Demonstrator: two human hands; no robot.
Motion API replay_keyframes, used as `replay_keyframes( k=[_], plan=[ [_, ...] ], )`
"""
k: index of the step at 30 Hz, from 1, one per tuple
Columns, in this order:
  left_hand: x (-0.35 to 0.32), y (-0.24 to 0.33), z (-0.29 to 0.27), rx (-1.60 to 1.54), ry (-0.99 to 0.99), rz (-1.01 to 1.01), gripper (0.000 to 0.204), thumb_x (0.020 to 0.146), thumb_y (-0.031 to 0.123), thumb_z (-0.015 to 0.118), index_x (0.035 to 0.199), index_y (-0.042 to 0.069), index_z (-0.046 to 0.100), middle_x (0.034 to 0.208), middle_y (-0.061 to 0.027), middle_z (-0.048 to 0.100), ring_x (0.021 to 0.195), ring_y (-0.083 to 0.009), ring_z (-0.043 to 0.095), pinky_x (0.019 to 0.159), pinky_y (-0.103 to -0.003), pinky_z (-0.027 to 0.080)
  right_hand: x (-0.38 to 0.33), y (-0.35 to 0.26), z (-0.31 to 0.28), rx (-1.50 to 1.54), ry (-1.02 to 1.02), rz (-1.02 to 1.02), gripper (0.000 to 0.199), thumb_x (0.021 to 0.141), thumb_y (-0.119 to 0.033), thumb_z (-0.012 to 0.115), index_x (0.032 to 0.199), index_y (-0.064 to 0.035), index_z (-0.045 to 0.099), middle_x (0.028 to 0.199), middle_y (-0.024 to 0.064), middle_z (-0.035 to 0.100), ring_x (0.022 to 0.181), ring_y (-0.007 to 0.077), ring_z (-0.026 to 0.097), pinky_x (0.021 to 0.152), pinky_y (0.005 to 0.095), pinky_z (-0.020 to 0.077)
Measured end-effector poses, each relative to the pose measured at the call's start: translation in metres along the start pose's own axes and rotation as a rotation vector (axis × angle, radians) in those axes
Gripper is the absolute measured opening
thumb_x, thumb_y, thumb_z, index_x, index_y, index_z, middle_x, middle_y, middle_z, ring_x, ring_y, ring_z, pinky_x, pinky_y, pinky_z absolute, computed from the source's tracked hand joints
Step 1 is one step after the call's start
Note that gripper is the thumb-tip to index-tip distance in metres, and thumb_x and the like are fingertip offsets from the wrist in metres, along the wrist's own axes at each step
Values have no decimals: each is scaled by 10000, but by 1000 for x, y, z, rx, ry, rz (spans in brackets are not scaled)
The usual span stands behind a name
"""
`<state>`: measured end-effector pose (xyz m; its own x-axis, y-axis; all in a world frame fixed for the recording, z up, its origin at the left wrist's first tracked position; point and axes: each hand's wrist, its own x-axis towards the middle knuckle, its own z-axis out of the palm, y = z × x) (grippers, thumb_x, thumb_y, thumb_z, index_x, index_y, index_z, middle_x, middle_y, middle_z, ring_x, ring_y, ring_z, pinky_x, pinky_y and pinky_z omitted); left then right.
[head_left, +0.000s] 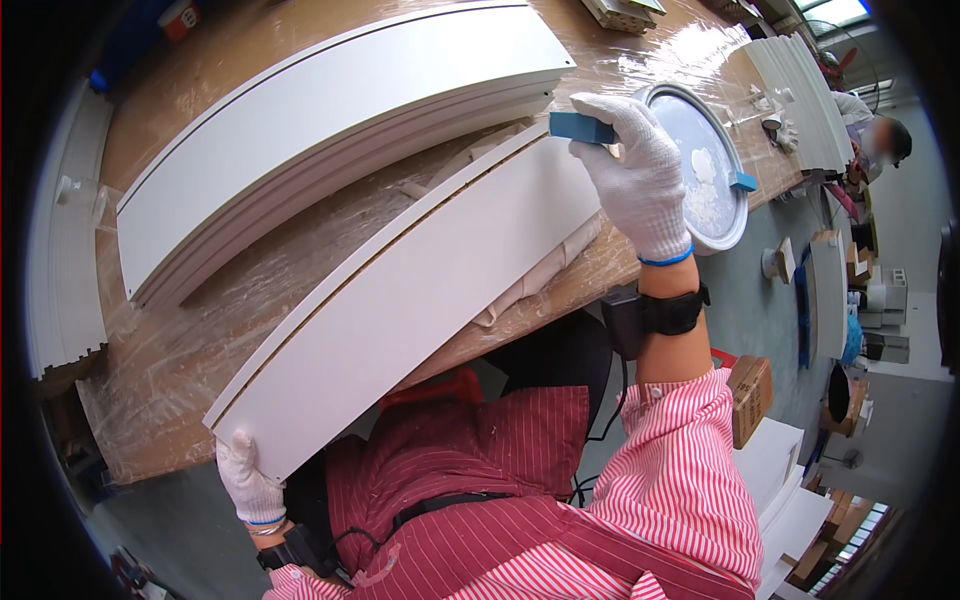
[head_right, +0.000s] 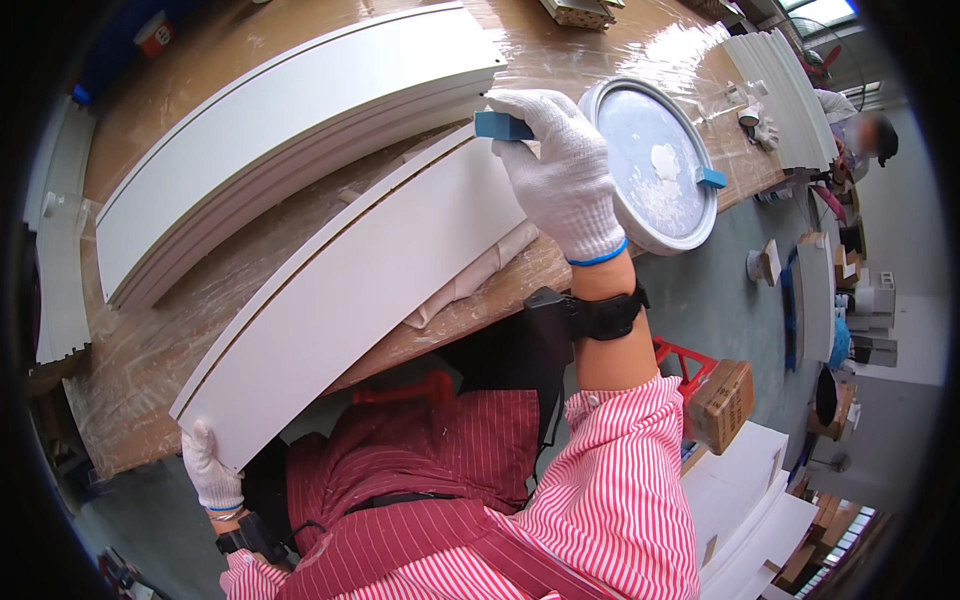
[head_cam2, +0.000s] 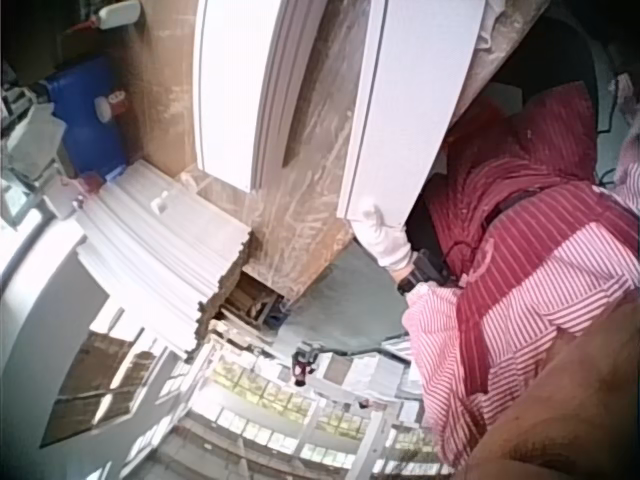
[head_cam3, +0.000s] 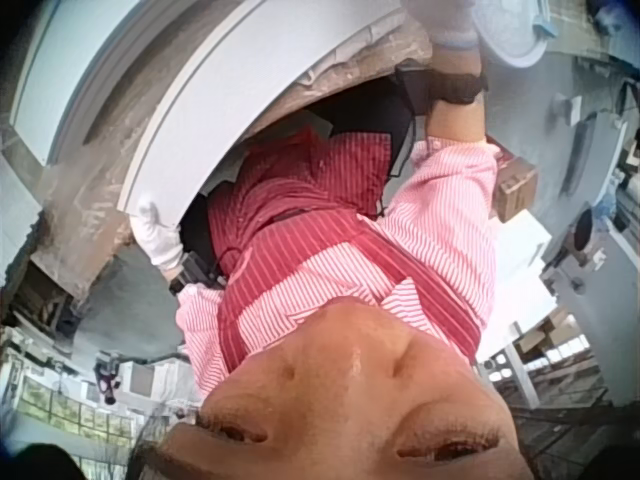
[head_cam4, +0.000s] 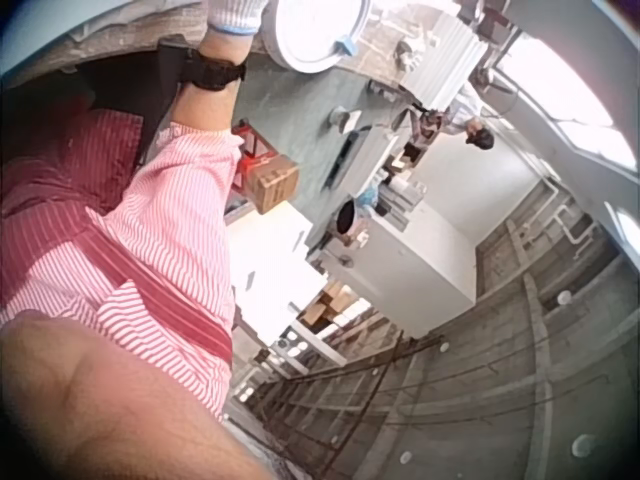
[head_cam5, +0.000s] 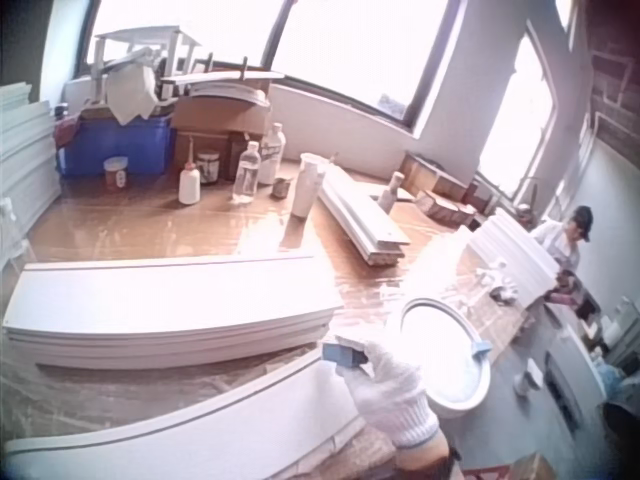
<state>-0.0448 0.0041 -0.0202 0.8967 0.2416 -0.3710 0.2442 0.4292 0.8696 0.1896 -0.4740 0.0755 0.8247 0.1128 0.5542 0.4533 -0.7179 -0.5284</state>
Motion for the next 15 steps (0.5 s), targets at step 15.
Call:
replay_keyframes(
  k=[15],
  plan=[
    [0, -1, 1, 43, -7, 39, 512, 998, 224, 646, 1423, 5, 465, 1329, -114, 600, 1185, -229, 620, 1017, -379, 519, 27, -13, -9, -174, -360, -325, 315, 793, 118, 640, 1065, -36, 683, 1036, 133, 684, 999, 327, 668, 873, 371, 546]
  ],
)
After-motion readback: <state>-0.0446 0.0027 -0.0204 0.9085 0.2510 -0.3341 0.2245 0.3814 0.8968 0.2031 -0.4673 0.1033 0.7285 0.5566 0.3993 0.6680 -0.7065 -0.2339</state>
